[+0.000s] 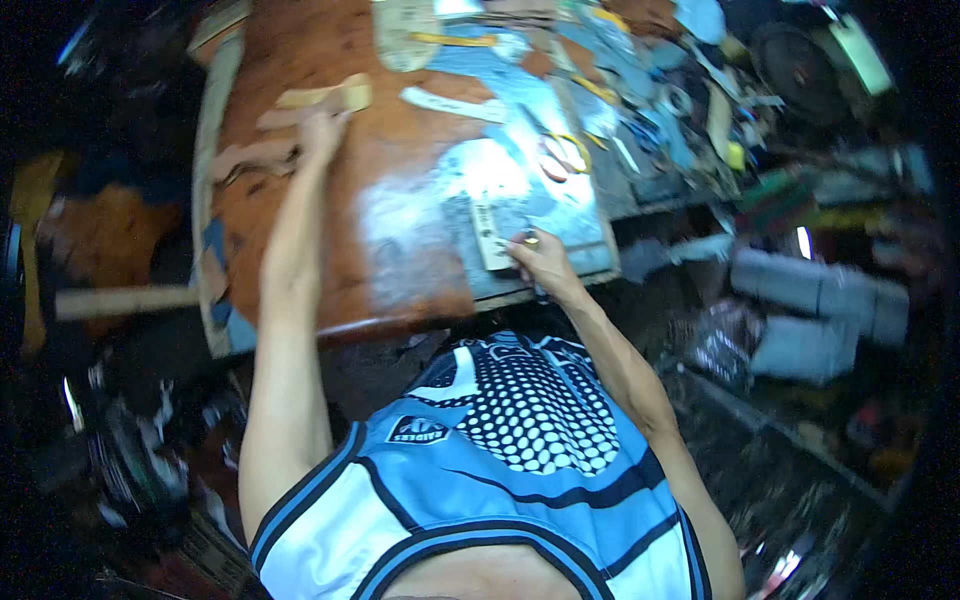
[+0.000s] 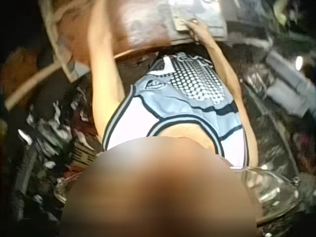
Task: Marking patterns on leather pieces using a silver stylus and various templates in a workshop.
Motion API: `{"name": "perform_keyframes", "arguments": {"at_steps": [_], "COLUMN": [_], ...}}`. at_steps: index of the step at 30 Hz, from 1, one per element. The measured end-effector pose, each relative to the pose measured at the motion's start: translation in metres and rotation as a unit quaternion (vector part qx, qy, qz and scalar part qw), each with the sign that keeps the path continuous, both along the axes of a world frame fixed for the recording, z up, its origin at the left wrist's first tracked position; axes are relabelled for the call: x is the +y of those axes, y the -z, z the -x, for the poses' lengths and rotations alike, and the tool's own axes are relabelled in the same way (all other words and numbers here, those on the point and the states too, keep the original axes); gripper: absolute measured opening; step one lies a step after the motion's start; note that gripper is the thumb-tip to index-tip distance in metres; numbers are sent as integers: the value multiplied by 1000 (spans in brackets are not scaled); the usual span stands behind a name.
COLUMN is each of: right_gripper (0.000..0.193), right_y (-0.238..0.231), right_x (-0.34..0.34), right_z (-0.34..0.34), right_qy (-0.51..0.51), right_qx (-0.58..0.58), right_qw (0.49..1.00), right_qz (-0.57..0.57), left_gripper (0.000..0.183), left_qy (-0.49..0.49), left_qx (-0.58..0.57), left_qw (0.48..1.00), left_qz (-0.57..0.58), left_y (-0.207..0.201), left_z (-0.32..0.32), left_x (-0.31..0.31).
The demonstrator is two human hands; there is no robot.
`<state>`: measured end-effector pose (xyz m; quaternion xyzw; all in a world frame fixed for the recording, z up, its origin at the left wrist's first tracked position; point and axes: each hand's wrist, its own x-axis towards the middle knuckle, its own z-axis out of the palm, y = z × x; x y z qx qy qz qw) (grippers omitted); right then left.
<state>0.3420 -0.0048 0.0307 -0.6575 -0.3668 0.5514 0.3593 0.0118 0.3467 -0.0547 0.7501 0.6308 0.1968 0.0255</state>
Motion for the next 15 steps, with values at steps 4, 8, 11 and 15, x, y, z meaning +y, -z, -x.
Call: {"name": "perform_keyframes", "arguments": {"at_steps": [4,8,11,15], "right_gripper": [17,21,25,32], "right_y": [-9,-16,-12,-1], "right_x": [22,80,139,143], "right_z": [-35,-57,-58,-71], "right_qy": [20,4,-63,-58], "right_qx": [-49,-40,-79,-367], "right_qw": [999,999,995,905], "right_qz": [-7,-31,-20,-208], "left_gripper": [49,43,48,62], "left_qy": [1,-33,-54,-14], "left_qx": [24,65,108,116], "left_qw": [999,997,990,989], "left_qz": [-23,29,73,89], "left_y": [-3,6,2,-9], "left_z": [-30,-10,0,-16], "left_x": [19,32,28,29]}}
